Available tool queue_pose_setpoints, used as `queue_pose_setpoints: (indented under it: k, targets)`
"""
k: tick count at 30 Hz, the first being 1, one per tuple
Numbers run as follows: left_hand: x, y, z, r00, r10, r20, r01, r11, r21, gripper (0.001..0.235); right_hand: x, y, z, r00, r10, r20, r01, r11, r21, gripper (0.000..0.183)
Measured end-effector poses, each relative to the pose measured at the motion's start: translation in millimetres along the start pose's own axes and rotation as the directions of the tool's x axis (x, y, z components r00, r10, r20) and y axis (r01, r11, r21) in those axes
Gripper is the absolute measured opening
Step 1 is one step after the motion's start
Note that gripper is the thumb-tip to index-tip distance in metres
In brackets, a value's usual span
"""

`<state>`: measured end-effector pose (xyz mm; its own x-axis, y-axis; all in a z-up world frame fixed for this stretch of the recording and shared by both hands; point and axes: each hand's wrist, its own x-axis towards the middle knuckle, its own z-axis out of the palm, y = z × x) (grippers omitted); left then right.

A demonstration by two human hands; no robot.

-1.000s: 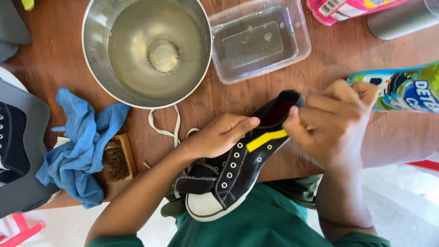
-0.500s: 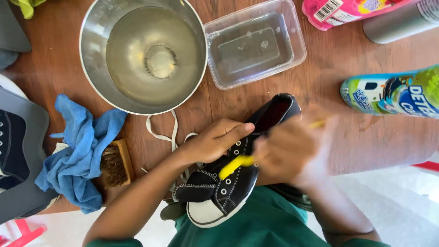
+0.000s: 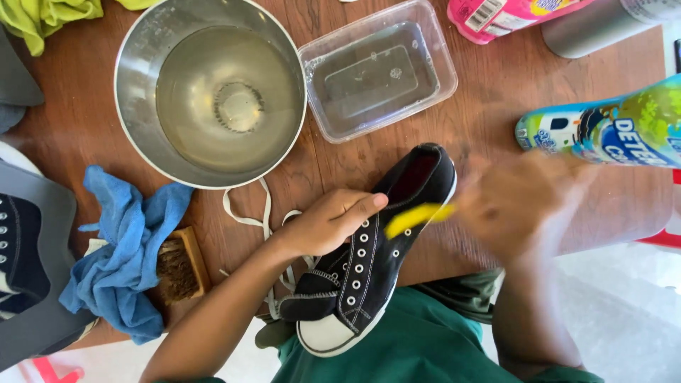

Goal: The person cleans a black canvas shoe using a yellow brush and a blue cloth. They scrub the shoe's interior and exterior, wipe it down, and then pour a blue liquid into a plastic container. The person dips the brush into the container and continues scrubbing the shoe's exterior.

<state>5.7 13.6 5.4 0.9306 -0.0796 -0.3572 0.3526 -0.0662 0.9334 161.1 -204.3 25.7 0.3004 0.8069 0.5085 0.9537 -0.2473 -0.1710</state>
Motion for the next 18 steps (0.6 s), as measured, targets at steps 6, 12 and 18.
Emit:
queue_pose_setpoints:
  k: [6, 12, 18]
  targets:
    - [8, -13, 3, 0.978, 0.203, -0.047, -0.208, 0.965, -0.159, 0.056, 15, 15, -16, 0.982, 0.190, -0.006, -0.189, 0.973, -0.132, 0.038]
    - [6, -21, 6, 0.974, 0.222, -0.054, -0.227, 0.967, -0.114, 0.057, -6, 7, -10, 0.977, 0.213, 0.028, -0.209, 0.974, -0.091, 0.056]
    - [10, -18, 10, 0.959, 0.280, -0.033, -0.281, 0.959, -0.031, 0.056, -27, -12, -18, 0.964, 0.229, 0.134, -0.247, 0.959, 0.141, 0.039]
